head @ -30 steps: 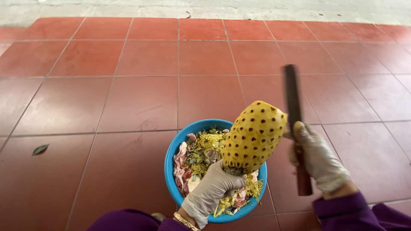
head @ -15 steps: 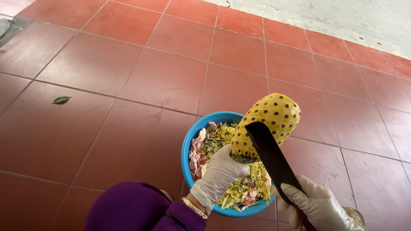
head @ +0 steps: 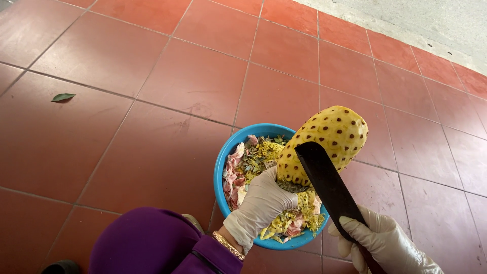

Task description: Peeling a pineapple with a knife over a basin.

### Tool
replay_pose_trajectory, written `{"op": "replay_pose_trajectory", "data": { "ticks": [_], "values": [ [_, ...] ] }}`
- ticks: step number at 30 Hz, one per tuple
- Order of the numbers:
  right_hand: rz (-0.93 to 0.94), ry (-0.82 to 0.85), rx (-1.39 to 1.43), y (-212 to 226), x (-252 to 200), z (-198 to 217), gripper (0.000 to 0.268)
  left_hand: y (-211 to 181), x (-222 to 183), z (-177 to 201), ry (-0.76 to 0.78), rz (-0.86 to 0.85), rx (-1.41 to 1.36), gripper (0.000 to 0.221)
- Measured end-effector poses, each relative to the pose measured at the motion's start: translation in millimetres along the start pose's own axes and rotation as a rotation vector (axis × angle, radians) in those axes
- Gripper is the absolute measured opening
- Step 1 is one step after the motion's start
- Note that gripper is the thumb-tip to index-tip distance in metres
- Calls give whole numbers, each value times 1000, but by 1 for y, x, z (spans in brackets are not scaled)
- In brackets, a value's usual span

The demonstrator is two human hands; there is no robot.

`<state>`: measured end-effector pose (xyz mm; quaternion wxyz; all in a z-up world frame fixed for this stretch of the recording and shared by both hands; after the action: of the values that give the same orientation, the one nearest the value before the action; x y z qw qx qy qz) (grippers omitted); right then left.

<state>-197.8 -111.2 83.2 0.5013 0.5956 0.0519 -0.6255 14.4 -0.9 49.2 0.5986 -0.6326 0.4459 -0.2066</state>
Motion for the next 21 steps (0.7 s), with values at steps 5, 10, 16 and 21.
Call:
{"op": "replay_pose_trajectory", "data": {
  "ticks": [5,10,16,21],
  "values": [
    [-32,-44,-142,10,-8,-7,36,-2,-1,0,9,-19,144,32],
    [14,-98,-135,19,-21,-14,33,-5,-6,-1,8,51,209,27],
    [-118,-215,-283,27,-34,-21,35,-8,-5,2,16,73,266,34],
    [67,-70,-329,36,-20,-39,32,-1,-1,-2,23,62,357,32]
  ]
}}
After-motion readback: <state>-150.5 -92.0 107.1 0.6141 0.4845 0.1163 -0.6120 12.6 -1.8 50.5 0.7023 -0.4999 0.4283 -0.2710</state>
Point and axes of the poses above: each hand's wrist, its own x-axis towards the middle knuckle, its own z-axis out of the back of the hand, y = z × x, the point moved 6 cm from there along x, towards the middle knuckle, and after that the axes turned 13 degrees about -z, right-handed, at the moved point
